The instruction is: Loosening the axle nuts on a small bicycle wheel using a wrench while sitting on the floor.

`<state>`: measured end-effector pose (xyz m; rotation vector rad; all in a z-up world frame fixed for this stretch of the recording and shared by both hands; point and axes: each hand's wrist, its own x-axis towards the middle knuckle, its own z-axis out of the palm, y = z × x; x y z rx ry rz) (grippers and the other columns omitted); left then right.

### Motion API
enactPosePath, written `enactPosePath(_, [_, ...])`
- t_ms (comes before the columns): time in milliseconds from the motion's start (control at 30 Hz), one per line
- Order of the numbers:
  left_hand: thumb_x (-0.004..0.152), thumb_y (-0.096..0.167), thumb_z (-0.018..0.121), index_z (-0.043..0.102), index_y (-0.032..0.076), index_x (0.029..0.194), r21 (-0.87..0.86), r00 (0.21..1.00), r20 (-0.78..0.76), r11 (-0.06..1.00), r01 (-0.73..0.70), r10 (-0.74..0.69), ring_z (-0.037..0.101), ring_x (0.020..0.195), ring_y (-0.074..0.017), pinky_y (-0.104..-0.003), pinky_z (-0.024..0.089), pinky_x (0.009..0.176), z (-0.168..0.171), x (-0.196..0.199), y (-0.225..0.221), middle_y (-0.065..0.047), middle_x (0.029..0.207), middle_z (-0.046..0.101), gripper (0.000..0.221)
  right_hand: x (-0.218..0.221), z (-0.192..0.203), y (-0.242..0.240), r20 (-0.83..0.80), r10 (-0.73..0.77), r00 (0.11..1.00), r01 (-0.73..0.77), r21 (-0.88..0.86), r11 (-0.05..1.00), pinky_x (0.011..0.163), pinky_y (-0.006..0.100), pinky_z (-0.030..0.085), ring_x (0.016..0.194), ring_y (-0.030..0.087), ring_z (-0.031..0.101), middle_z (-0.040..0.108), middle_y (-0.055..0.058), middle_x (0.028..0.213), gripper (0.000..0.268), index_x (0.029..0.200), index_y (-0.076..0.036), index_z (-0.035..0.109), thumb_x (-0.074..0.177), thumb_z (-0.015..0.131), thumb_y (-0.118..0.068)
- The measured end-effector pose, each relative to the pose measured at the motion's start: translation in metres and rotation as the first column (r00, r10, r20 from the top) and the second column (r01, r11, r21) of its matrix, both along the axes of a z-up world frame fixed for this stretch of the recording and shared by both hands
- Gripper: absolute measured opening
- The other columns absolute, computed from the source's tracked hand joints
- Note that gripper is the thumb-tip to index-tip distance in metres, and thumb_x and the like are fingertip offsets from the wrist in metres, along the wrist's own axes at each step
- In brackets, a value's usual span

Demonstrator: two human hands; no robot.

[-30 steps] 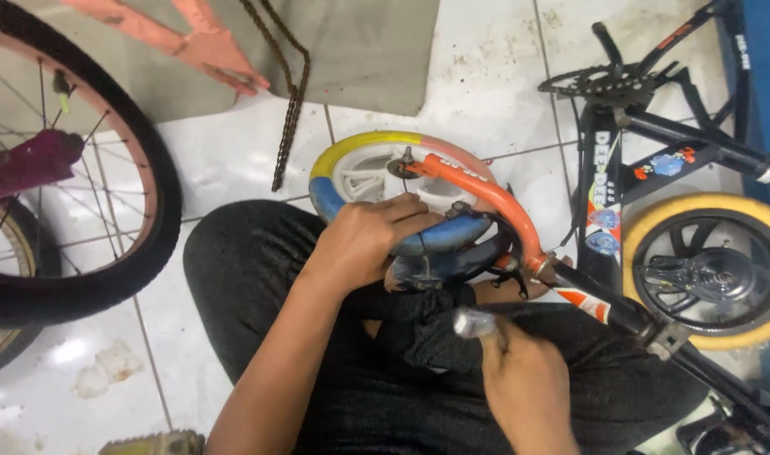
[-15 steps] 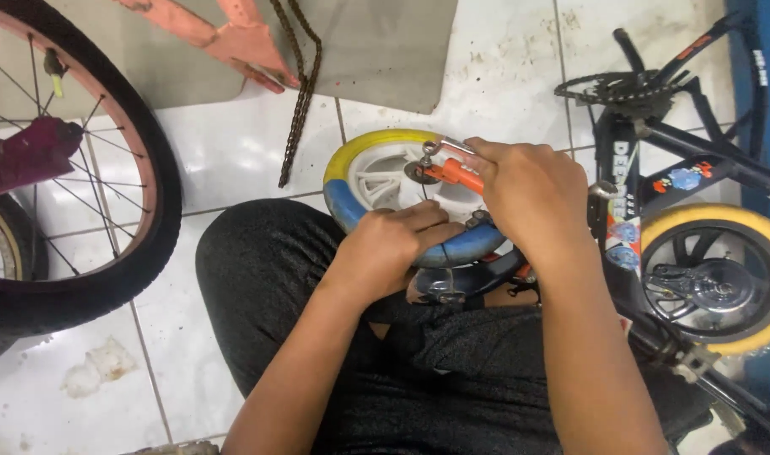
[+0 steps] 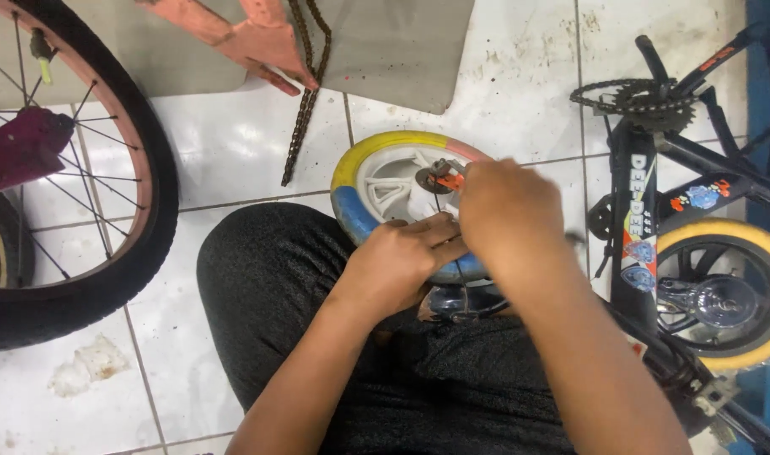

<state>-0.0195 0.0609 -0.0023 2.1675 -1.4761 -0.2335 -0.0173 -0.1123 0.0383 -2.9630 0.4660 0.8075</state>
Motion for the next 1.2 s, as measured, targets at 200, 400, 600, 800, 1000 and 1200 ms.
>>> enactPosePath(200, [0.057, 0.001, 0.082, 0.067, 0.019, 0.128, 0.004, 1.000, -0.009, 1.000, 0.017, -0.017, 0.064, 0.125, -0.0249, -0.043, 0.060, 0.085, -0.015, -0.005, 0.004, 0.001, 0.120, 0.070, 0.075, -0.006, 0.053, 0.004, 0.006, 0.041, 0.999, -0.041, 0.142, 0.989, 0.074, 0.064, 0.059, 0.087, 0.052, 0.074, 0.075, 0.029, 0.082, 0.028, 0.102, 0.000, 0.078, 0.090, 0.053, 0.000])
enactPosePath(400, [0.056, -0.007, 0.079, 0.067, 0.017, 0.129, -0.002, 0.999, -0.036, 1.000, 0.012, -0.012, 0.063, 0.128, -0.0275, -0.044, 0.059, 0.088, -0.004, -0.005, 0.001, -0.001, 0.122, 0.071, 0.078, 0.030, 0.071, -0.032, -0.196, -0.134, 0.971, 0.194, 0.330, 0.924, 0.115, 0.060, 0.042, 0.128, 0.054, 0.057, 0.068, 0.038, 0.124, 0.041, 0.133, -0.010, 0.069, 0.094, 0.060, -0.008])
enactPosePath(600, [0.059, -0.007, 0.077, 0.066, 0.018, 0.130, 0.009, 0.988, -0.151, 1.000, 0.020, -0.018, 0.060, 0.130, -0.0284, -0.046, 0.058, 0.090, 0.017, 0.003, 0.004, 0.000, 0.121, 0.069, 0.077, 0.031, 0.026, -0.054, 0.103, -0.112, 0.988, 0.056, 0.433, 0.899, 0.106, 0.061, 0.046, 0.116, 0.052, 0.063, 0.074, 0.027, 0.112, 0.025, 0.116, -0.017, 0.080, 0.097, 0.063, -0.016])
enactPosePath(800, [0.054, -0.018, 0.065, 0.067, 0.015, 0.129, 0.022, 0.943, -0.332, 1.000, 0.015, -0.007, 0.057, 0.134, -0.0351, -0.052, 0.055, 0.093, 0.052, 0.011, 0.003, -0.007, 0.126, 0.069, 0.082, -0.011, 0.008, -0.068, 0.380, -0.307, 0.872, 0.183, 0.329, 0.927, 0.089, 0.053, 0.050, 0.101, 0.037, 0.068, 0.072, 0.010, 0.096, 0.021, 0.120, -0.028, 0.066, 0.114, 0.046, -0.023])
enactPosePath(1000, [0.059, -0.019, 0.065, 0.068, 0.006, 0.130, 0.104, 0.727, -0.683, 0.995, -0.001, 0.072, 0.048, 0.137, -0.0519, -0.065, 0.046, 0.103, 0.110, 0.026, 0.005, -0.025, 0.141, 0.063, 0.075, -0.054, 0.015, -0.041, 0.344, -0.282, 0.896, 0.187, 0.284, 0.941, 0.091, 0.049, 0.052, 0.100, 0.038, 0.069, 0.070, 0.016, 0.094, 0.027, 0.126, -0.013, 0.068, 0.109, 0.051, -0.025])
enactPosePath(1200, [0.092, -0.010, 0.051, 0.069, 0.009, 0.130, -0.027, 0.774, -0.520, 0.898, -0.439, 0.362, 0.063, 0.128, -0.0356, -0.046, 0.055, 0.098, 0.076, 0.054, -0.005, -0.012, 0.125, 0.070, 0.046, -0.069, 0.008, -0.043, 0.376, -0.365, 0.852, 0.221, 0.374, 0.901, 0.089, 0.045, 0.052, 0.097, 0.034, 0.067, 0.066, 0.015, 0.094, 0.038, 0.134, -0.013, 0.067, 0.115, 0.042, -0.034])
